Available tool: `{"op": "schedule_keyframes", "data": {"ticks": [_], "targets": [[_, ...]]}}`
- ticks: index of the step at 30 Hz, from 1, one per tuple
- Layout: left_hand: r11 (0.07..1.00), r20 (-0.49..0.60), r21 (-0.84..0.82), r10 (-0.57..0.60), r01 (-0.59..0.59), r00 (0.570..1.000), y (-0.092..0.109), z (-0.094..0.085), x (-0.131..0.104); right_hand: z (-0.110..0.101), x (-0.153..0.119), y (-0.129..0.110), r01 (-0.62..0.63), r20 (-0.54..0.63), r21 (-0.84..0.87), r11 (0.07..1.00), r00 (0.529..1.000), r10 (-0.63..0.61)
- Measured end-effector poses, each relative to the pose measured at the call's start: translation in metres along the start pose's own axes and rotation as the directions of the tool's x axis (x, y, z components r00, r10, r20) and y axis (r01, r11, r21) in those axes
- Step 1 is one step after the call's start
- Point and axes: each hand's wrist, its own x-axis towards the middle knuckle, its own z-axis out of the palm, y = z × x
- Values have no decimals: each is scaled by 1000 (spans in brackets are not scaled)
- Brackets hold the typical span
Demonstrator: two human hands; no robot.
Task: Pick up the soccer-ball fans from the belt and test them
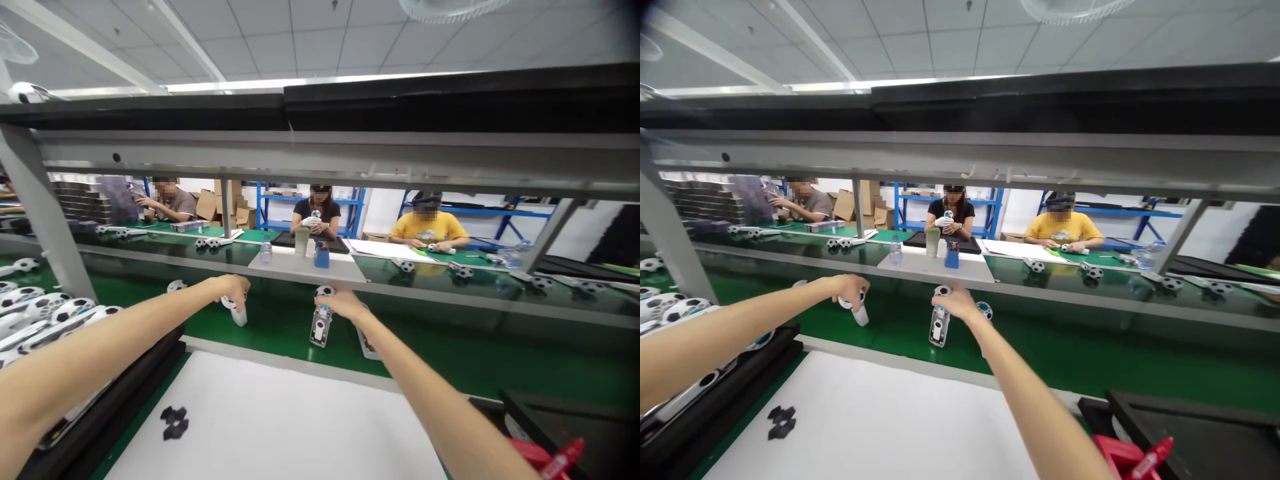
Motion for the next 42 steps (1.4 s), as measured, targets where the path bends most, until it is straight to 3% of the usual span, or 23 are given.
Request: {"op": "schedule_keyframes", "data": {"ticks": [3,8,10,14,18,21,24,27,29,32,35,38,42], "targets": [[999,7,-35,43,-42,999,20,9,-7,39,-3,27,4,-89,49,999,996,0],[984,-220,-172,-4,-34,976,36,54,-16,83,-17,69,-66,-104,81,995,992,74],[973,-267,-228,-87,24,960,39,80,-15,89,-22,79,-82,-102,101,991,991,92],[951,-262,-281,-205,128,943,48,127,-9,88,-26,87,-85,-112,178,980,988,106],[933,-243,-322,-246,162,938,61,146,-3,80,-23,86,-122,-61,348,930,987,152],[887,-164,-429,-264,173,950,70,140,3,72,-23,81,-199,16,525,828,974,225],[780,-13,-596,-250,193,968,81,124,8,55,-25,69,-224,66,686,692,966,248],[597,141,-775,-158,208,977,95,107,-4,31,-32,49,-186,76,800,571,974,212],[445,185,-875,-54,190,981,103,95,-26,15,-40,32,-147,67,848,510,983,171],[212,130,-971,102,106,986,113,74,-78,-3,-59,4,-66,24,889,453,995,97],[29,-10,-999,208,-16,978,121,51,-132,-14,-87,-24,20,-27,907,422,1000,12],[-81,-141,-989,262,-124,955,126,31,-172,-22,-118,-46,56,-37,909,413,998,-54],[-144,-293,-955,302,-260,907,129,17,-199,-28,-154,-67,83,-39,889,450,994,-106]]}}
